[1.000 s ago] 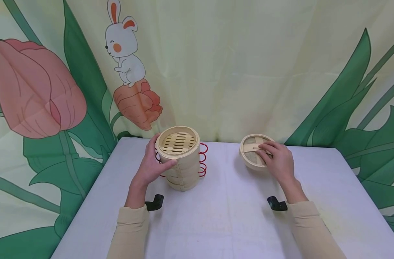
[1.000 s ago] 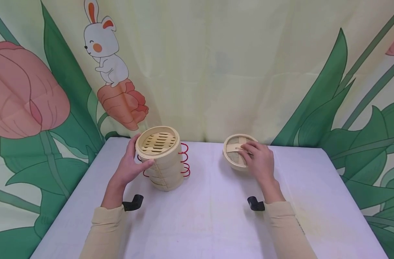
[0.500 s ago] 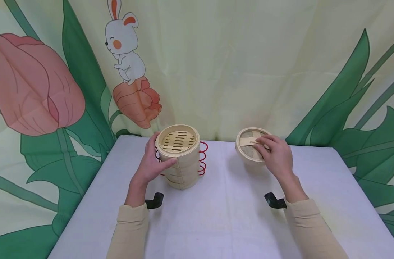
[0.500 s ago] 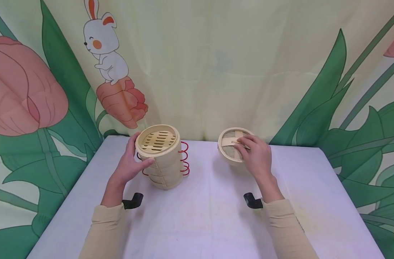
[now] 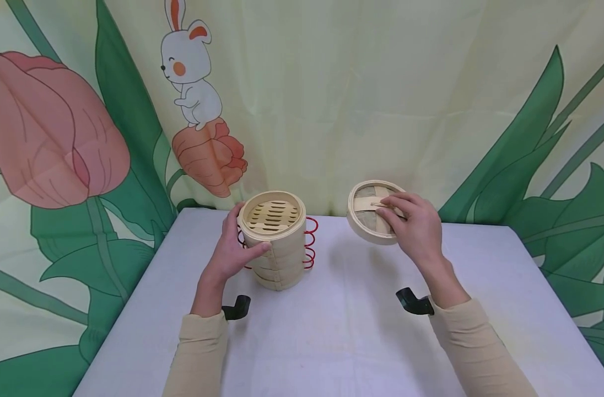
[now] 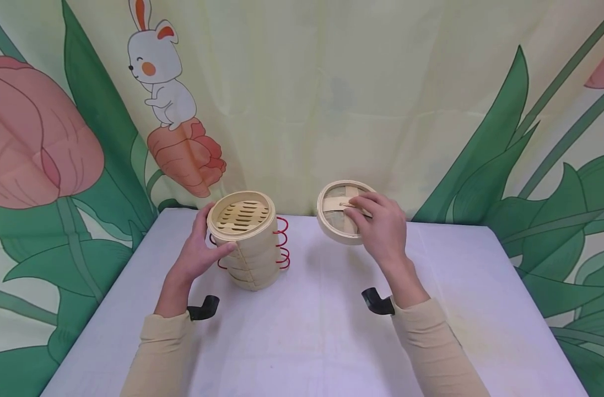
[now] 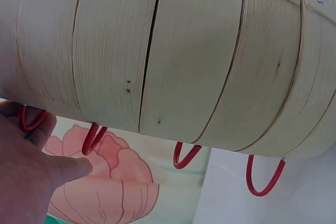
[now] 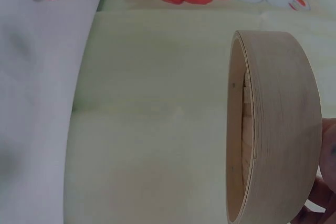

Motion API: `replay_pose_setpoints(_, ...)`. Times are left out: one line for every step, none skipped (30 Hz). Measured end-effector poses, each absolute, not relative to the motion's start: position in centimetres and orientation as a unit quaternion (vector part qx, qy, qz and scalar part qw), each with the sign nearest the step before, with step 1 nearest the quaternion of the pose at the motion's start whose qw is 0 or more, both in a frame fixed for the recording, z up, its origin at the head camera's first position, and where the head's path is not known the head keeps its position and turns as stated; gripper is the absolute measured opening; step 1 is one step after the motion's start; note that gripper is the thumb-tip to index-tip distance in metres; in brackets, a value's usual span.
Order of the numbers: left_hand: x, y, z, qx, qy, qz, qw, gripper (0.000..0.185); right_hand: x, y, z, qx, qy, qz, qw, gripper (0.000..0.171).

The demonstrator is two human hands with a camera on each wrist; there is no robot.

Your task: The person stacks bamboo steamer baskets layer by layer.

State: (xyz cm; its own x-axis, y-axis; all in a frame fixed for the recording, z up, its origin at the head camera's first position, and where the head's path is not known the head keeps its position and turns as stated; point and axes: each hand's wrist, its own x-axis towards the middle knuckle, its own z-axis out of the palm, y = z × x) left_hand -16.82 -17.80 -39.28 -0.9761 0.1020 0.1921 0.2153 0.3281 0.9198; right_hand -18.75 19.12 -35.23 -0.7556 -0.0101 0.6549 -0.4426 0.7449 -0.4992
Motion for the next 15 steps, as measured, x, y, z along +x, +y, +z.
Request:
replay_pose_setpoints(-16.8, -17.8, -39.3, -0.098, -0.814, -0.571, 0.050, 0.109, -18.7, 18.9, -35.0, 0.130, -0.875, 0.336, 0.323, 0.022)
replay_pose_setpoints(-16.9, -17.8, -39.3, -0.098, -0.814, -0.570, 0.050, 0.108, -18.7, 18.7, -34.7, 0.131, -0.875, 0.338, 0.322, 0.022)
replay_pose_setpoints(-16.8, -17.8, -39.3, -0.098, -0.814, -0.570, 0.049, 0.109, -18.7, 18.5, -34.5, 0.132, -0.874, 0.341, 0.321, 0.022)
replay_pose_setpoints(-16.8, -17.7, -39.3, -0.097, -0.813, -0.572, 0.047, 0.109, -18.7, 18.3, -34.2, 0.133, -0.872, 0.346, 0.319, 0.022)
replay_pose_setpoints(-16.8, -17.7, -39.2, -0.096, -0.813, -0.573, 0.045, 0.109, -18.7, 18.1, -34.0, 0.134, -0.871, 0.350, 0.317, 0.021)
replay_pose_setpoints(-16.8, -17.7, -39.2, -0.095, -0.812, -0.574, 0.044, 0.109, -18.7, 17.9, -33.8, 0.136, -0.870, 0.354, 0.315, 0.021)
replay_pose_setpoints(-16.8, -17.7, -39.2, -0.094, -0.811, -0.576, 0.042, 0.109, -18.8, 17.7, -33.6, 0.138, -0.869, 0.359, 0.313, 0.020)
replay_pose_setpoints(-16.7, -17.7, -39.2, -0.093, -0.811, -0.577, 0.040, 0.109, -18.8, 17.4, -33.5, 0.139, -0.867, 0.363, 0.311, 0.020)
replay_pose_setpoints(-16.7, -17.7, -39.1, -0.092, -0.810, -0.578, 0.040, 0.110, -18.8, 17.2, -33.3, 0.139, -0.866, 0.367, 0.309, 0.019)
replay_pose_setpoints(-16.7, -17.7, -39.1, -0.091, -0.810, -0.578, 0.039, 0.109, -18.8, 16.9, -33.2, 0.139, -0.865, 0.372, 0.307, 0.019)
replay_pose_setpoints(-16.7, -17.7, -39.1, -0.092, -0.810, -0.578, 0.040, 0.110, -18.9, 16.7, -33.0, 0.139, -0.865, 0.374, 0.305, 0.019)
replay_pose_setpoints(-16.7, -17.7, -39.1, -0.092, -0.809, -0.579, 0.040, 0.109, -18.9, 16.4, -32.9, 0.141, -0.863, 0.378, 0.305, 0.018)
replay_pose_setpoints(-16.7, -17.7, -39.1, -0.092, -0.810, -0.578, 0.040, 0.110, -18.9, 16.2, -32.7, 0.143, -0.861, 0.381, 0.305, 0.019)
replay_pose_setpoints(-16.6, -17.7, -39.0, -0.091, -0.810, -0.577, 0.040, 0.110, -19.0, 16.0, -32.7, 0.144, -0.860, 0.382, 0.305, 0.019)
replay_pose_setpoints(-16.6, -17.8, -39.0, -0.090, -0.811, -0.577, 0.040, 0.110, -19.0, 15.7, -32.6, 0.147, -0.859, 0.384, 0.306, 0.019)
